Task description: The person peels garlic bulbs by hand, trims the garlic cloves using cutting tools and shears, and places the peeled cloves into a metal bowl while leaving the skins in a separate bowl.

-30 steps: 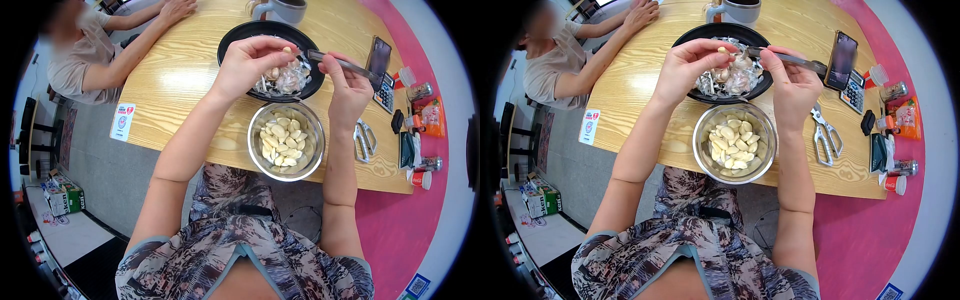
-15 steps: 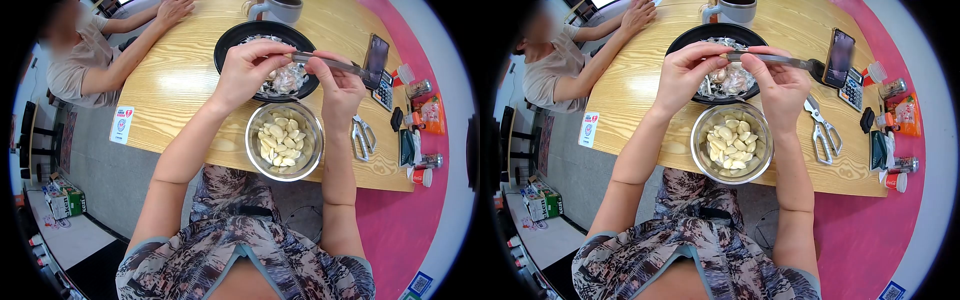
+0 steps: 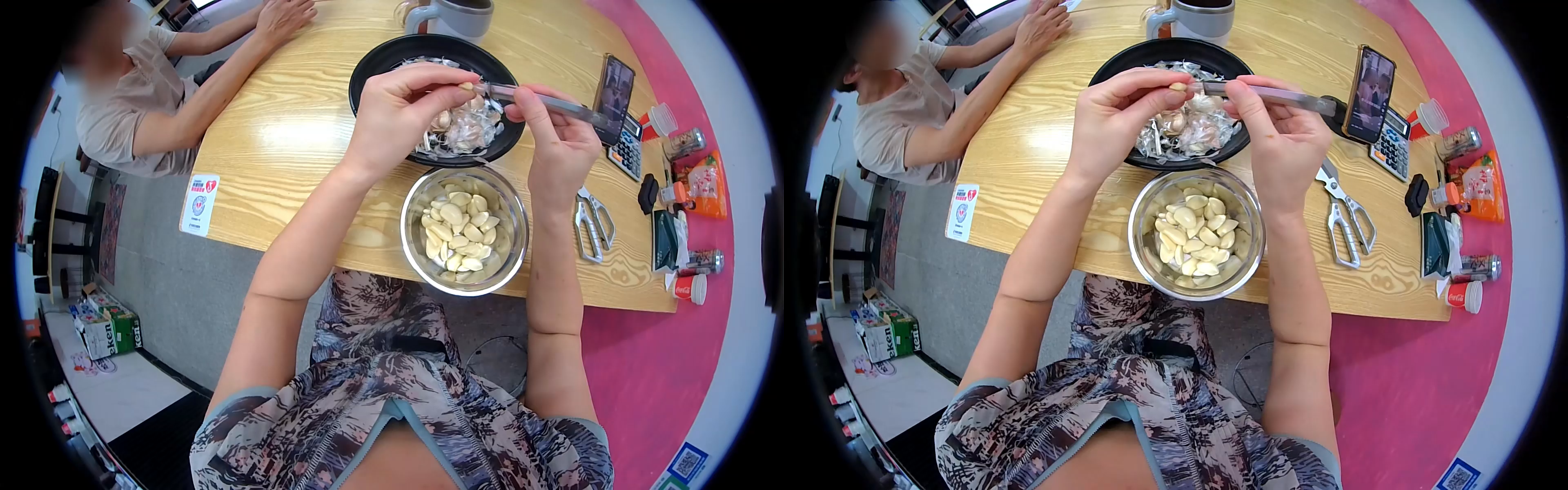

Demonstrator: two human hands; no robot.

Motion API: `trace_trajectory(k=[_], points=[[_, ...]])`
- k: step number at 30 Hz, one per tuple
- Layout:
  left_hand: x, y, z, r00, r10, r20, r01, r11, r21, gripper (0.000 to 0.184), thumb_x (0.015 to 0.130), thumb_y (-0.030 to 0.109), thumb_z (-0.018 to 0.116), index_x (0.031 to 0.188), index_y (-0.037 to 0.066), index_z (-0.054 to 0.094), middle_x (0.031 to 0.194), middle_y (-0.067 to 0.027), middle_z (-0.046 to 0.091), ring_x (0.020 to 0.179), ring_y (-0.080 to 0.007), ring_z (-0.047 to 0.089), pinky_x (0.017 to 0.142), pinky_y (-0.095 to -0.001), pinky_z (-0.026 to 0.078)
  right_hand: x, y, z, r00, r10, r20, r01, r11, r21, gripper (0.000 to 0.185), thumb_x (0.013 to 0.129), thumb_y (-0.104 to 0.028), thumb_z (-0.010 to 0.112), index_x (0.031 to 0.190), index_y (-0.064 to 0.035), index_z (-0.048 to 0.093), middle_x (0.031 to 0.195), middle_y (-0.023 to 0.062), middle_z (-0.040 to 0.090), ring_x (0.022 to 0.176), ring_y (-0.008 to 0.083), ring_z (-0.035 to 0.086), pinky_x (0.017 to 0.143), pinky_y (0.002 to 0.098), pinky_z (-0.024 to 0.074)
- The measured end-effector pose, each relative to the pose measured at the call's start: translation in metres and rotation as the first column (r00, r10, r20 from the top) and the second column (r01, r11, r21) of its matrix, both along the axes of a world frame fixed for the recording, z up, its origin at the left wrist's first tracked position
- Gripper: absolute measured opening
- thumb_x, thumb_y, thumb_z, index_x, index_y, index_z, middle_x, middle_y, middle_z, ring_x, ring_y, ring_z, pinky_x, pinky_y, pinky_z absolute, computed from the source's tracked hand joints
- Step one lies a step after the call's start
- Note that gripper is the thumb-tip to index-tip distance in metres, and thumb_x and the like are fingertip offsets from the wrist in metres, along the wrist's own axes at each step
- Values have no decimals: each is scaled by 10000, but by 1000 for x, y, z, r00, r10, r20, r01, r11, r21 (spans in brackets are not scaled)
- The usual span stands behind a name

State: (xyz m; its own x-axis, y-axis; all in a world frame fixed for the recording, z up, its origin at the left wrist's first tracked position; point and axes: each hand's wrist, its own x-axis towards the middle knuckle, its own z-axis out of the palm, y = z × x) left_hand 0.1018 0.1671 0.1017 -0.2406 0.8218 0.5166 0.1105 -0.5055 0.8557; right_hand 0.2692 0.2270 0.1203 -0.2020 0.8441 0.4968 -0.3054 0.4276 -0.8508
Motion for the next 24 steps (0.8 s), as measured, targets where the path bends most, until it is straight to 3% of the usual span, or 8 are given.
trace_trajectory(k=[7,12,14,15,17,24], points=[[-10,3,3,926,-198,321,236,968,-84,255,947,71,598,1175,-37,629,1089,-155,684,932,-171,686,835,-270,568,0,4,0,998,-60,-5,60,998,-17,138,853,-24,725,956,55,681,836,94,706,711,119,669,656,212,527],[-14,7,-2,856,-238,460,298,953,-62,275,949,88,600,1194,-38,610,1088,-159,683,911,-176,689,846,-287,569,0,11,-9,994,-104,11,104,994,21,143,845,-31,733,956,42,682,838,83,706,729,112,659,674,221,522],[-12,6,0,850,-232,472,299,952,-70,250,927,72,633,1149,-42,634,1034,-146,692,900,-168,685,839,-283,569,0,17,-19,946,-73,316,66,997,33,165,831,-31,743,974,26,683,847,74,707,756,110,657,696,231,519],[-11,5,0,850,-234,471,300,951,-70,250,927,72,633,1149,-42,634,1034,-146,692,900,-168,685,839,-283,569,-1,15,-17,946,-74,314,67,997,33,165,831,-31,743,974,26,683,847,74,707,756,110,657,696,231,519],[-8,2,1,939,-145,312,190,975,-117,213,914,60,652,1104,-35,661,991,-116,688,911,-143,670,809,-260,562,-2,8,-9,961,-155,228,116,977,177,185,822,-30,745,993,7,684,876,72,705,789,108,660,720,235,515],[0,1,0,994,-23,-105,24,1000,2,271,893,-18,629,1160,3,672,978,-62,656,866,-110,627,762,-235,518,-1,-2,-7,998,44,51,-52,983,176,212,821,16,742,1016,46,662,955,86,689,839,127,665,774,234,521]])
